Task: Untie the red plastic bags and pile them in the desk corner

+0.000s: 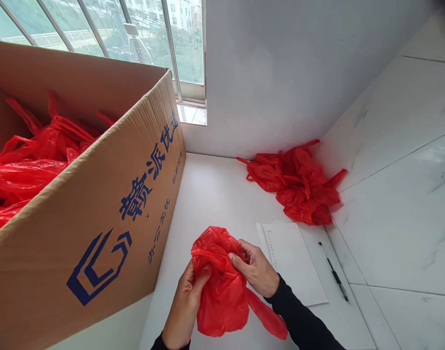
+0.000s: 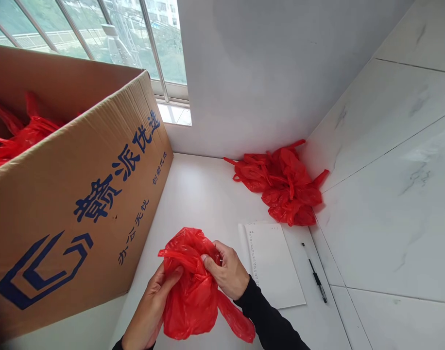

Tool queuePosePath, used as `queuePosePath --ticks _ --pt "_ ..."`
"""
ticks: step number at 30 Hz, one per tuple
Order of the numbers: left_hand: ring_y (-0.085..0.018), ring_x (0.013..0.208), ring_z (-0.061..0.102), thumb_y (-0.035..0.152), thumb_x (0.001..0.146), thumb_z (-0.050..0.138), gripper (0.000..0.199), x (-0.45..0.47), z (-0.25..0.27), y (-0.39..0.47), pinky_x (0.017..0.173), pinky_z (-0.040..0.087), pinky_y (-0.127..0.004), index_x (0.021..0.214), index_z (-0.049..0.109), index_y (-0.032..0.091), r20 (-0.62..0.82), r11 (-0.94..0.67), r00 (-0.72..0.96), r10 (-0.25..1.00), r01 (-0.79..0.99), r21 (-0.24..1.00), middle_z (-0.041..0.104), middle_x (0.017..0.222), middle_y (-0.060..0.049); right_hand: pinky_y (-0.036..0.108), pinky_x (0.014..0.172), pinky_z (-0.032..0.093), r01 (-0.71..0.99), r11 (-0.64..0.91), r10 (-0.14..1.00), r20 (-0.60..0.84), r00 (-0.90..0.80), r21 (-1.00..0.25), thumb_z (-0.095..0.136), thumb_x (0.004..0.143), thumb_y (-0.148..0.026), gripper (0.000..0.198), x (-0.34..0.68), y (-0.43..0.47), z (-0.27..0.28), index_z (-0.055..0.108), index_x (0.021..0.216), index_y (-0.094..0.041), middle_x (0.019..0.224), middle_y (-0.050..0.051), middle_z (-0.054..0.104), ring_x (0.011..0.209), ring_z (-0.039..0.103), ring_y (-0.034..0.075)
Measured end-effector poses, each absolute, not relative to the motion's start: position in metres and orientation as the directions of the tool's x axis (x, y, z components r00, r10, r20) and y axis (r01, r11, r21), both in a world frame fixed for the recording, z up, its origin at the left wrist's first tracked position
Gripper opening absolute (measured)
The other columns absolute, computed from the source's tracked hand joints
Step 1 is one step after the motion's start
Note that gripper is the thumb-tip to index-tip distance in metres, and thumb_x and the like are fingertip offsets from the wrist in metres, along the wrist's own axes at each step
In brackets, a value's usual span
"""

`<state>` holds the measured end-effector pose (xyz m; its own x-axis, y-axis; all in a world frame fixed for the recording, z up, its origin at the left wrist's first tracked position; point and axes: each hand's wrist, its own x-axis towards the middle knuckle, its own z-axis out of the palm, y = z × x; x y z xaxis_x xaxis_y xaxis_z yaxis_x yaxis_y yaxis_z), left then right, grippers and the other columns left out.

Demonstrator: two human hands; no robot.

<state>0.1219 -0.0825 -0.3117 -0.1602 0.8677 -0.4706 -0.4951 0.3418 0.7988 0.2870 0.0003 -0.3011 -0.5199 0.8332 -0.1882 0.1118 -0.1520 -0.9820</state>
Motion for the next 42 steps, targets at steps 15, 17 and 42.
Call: queuePosePath --ticks 15,17,42 --pt "-0.03 0.123 0.056 0.038 0.087 0.067 0.04 0.12 -0.3 -0.085 0.097 0.05 -0.038 0.124 0.059 0.025 -0.431 0.378 -0.022 0.902 -0.44 0.814 0.063 0.131 -0.008 0.034 0.085 0.05 -0.115 -0.227 0.834 -0.132 -0.536 -0.967 0.057 0.096 -0.044 0.028 0.291 0.004 -0.297 0.065 0.106 -0.02 0.097 0.005 0.067 0.091 0.062 0.021" --pt "-0.031 0.129 0.051 0.034 0.088 0.066 0.044 0.118 -0.299 -0.086 0.099 0.049 -0.038 0.131 0.056 0.028 -0.422 0.379 0.018 0.906 -0.475 0.794 0.058 0.139 -0.007 0.034 0.084 0.05 -0.14 -0.263 0.831 -0.15 -0.535 -0.955 0.058 0.095 -0.044 0.026 0.292 0.004 -0.299 0.064 0.107 -0.021 0.099 0.005 0.068 0.09 0.063 0.02" --pt "-0.033 0.117 0.061 0.03 0.071 0.082 0.065 0.129 -0.292 -0.078 0.094 0.053 -0.04 0.131 0.056 0.024 -0.426 0.302 -0.11 0.898 -0.552 0.777 0.067 0.125 -0.01 0.036 0.085 0.049 -0.128 -0.254 0.808 -0.137 -0.573 -0.959 0.061 0.093 -0.041 0.02 0.296 0.001 -0.3 0.061 0.099 -0.022 0.089 0.001 0.058 0.083 0.056 0.018"
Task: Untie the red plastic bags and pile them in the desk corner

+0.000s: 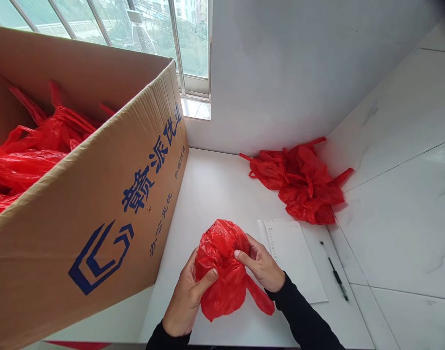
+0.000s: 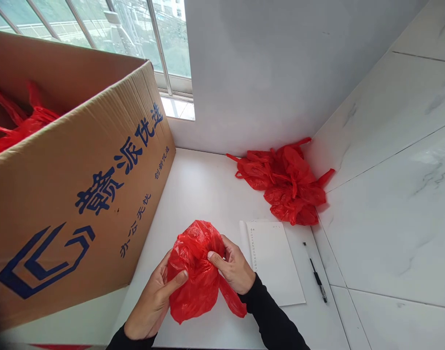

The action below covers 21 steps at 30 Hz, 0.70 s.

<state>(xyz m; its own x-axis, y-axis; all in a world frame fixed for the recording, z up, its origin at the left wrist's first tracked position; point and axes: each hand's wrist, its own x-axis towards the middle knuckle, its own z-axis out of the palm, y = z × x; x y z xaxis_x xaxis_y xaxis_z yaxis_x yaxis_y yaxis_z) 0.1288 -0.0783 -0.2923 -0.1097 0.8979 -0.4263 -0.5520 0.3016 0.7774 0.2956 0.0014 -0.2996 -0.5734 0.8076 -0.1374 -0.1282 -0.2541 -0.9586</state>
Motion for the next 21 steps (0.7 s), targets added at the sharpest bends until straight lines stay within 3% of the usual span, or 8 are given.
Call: queuePosePath --ticks 3,7,12,15,21 --pt "-0.033 0.113 0.064 0.023 0.068 0.083 0.067 0.127 -0.297 -0.076 0.092 0.054 -0.04 0.129 0.055 0.024 -0.421 0.303 -0.13 0.898 -0.513 0.803 0.07 0.119 -0.009 0.037 0.088 0.049 -0.087 -0.257 0.776 -0.151 -0.613 -0.963 0.06 0.093 -0.044 0.025 0.295 -0.002 -0.297 0.06 0.105 -0.022 0.095 0.002 0.059 0.087 0.057 0.019" --pt "-0.033 0.111 0.065 0.028 0.072 0.081 0.06 0.124 -0.302 -0.075 0.09 0.055 -0.04 0.127 0.057 0.024 -0.41 0.262 -0.237 0.881 -0.477 0.839 0.072 0.115 -0.008 0.037 0.088 0.05 -0.016 -0.28 0.71 -0.196 -0.676 -0.96 0.074 0.083 -0.041 0.045 0.295 -0.006 -0.295 0.056 0.12 -0.024 0.109 0.004 0.061 0.098 0.058 0.022" --pt "-0.033 0.125 0.057 0.035 0.08 0.075 0.065 0.121 -0.301 -0.079 0.095 0.053 -0.041 0.139 0.049 0.027 -0.412 0.295 -0.127 0.902 -0.515 0.805 0.063 0.132 -0.011 0.036 0.086 0.05 -0.103 -0.276 0.787 -0.163 -0.595 -0.956 0.065 0.09 -0.043 0.028 0.29 -0.004 -0.302 0.063 0.107 -0.021 0.096 0.004 0.065 0.09 0.061 0.021" --pt "-0.033 0.131 0.051 0.033 0.077 0.078 0.069 0.12 -0.302 -0.085 0.1 0.051 -0.039 0.14 0.049 0.027 -0.412 0.33 -0.039 0.91 -0.533 0.779 0.056 0.142 -0.011 0.033 0.081 0.05 -0.157 -0.279 0.834 -0.158 -0.529 -0.947 0.062 0.092 -0.042 0.024 0.289 -0.001 -0.305 0.063 0.103 -0.021 0.093 0.004 0.066 0.084 0.06 0.019" --pt "-0.031 0.117 0.062 0.033 0.078 0.078 0.075 0.117 -0.311 -0.088 0.097 0.051 -0.039 0.144 0.044 0.022 -0.454 0.377 -0.002 0.891 -0.553 0.743 0.068 0.123 -0.013 0.035 0.086 0.049 -0.169 -0.265 0.838 -0.14 -0.528 -0.949 0.063 0.092 -0.038 0.022 0.292 -0.001 -0.303 0.065 0.106 -0.022 0.095 0.004 0.066 0.086 0.059 0.019"
